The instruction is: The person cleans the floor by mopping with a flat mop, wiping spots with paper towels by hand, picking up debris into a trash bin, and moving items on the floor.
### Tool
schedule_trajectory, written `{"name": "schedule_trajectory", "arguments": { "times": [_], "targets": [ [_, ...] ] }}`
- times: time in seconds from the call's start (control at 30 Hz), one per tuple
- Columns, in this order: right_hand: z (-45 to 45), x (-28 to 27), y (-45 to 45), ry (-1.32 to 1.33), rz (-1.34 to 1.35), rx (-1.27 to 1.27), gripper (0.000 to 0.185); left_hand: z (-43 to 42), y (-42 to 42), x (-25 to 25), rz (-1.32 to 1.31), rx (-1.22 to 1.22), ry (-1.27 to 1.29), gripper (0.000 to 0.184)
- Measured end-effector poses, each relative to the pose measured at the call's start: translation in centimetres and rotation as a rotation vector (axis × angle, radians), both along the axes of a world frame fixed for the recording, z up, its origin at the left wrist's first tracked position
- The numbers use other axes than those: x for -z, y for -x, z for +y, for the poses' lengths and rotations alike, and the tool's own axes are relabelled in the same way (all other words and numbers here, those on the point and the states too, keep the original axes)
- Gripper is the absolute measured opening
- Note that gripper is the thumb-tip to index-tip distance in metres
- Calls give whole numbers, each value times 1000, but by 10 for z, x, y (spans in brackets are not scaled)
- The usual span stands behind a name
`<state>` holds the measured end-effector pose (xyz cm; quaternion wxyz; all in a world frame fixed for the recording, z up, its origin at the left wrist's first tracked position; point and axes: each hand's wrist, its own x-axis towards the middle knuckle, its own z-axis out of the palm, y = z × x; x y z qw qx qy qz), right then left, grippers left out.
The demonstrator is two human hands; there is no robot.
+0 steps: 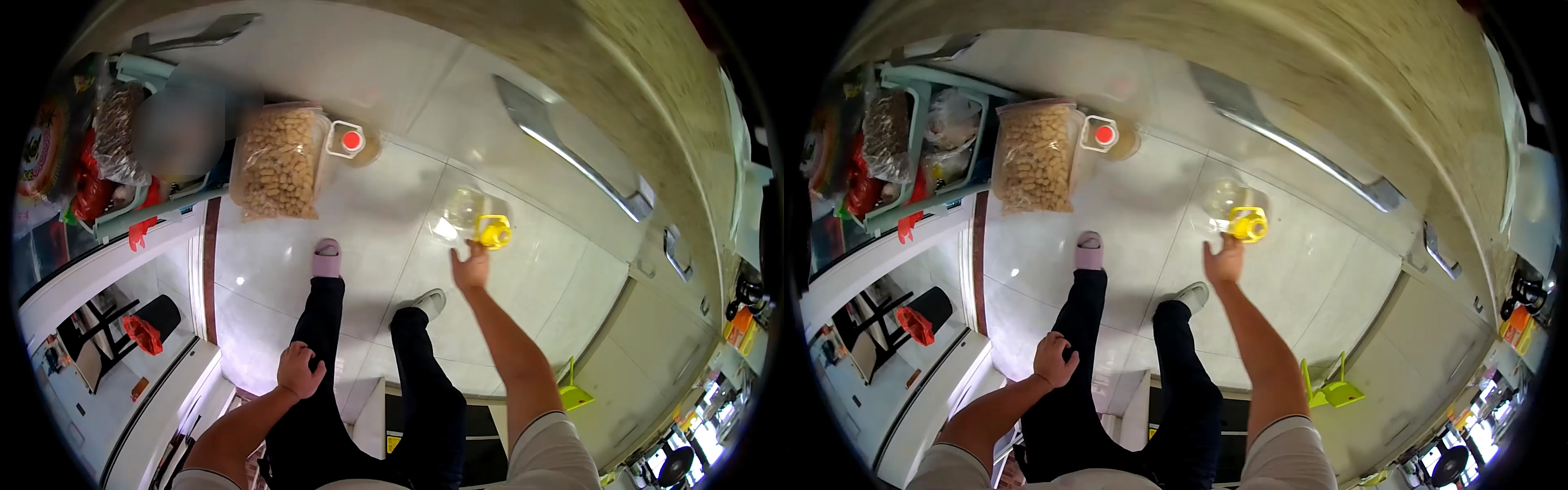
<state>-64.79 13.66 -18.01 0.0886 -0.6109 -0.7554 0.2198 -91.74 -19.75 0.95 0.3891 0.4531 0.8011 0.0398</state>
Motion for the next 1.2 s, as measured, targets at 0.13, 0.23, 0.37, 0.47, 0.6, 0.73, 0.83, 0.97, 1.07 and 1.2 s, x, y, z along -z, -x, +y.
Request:
{"name": "schedule_trajectory", "arguments": {
  "times": [0.13, 0.23, 0.37, 0.47, 0.6, 0.73, 0.83, 0.97, 1.07, 1.2],
  "targets": [
    [-40, -23, 139, 47, 109, -37, 36, -13, 17, 2, -26, -43, -23, 23],
    [-60, -40, 216, 99, 186, -53, 36, -24, 29, 4, -37, -67, -57, 24],
    [-73, -44, 271, 137, 232, -62, 40, -26, 44, 1, -63, -118, -60, 23],
    [-82, -45, 292, 166, 299, -9, 46, -33, 52, 3, -81, -142, -67, 23],
    [-91, -47, 304, 330, 348, -17, 53, -40, 56, 5, -96, -160, -78, 23],
    [-97, -54, 315, 344, 410, -62, 52, -40, 59, 3, -109, -159, -89, 22],
    [-104, -54, 316, 301, 432, -79, 46, -41, 59, 3, -100, -151, -85, 21],
    [-101, -41, 300, 259, 459, -132, 47, -38, 58, 0, -103, -150, -74, 21],
    [-101, -42, 285, 339, 353, -147, 53, -35, 54, 4, -48, -121, -125, 22],
    [-105, -108, 278, 553, 243, -225, 59, -23, 52, 1, 3, -29, -156, 20]
  ]
}}
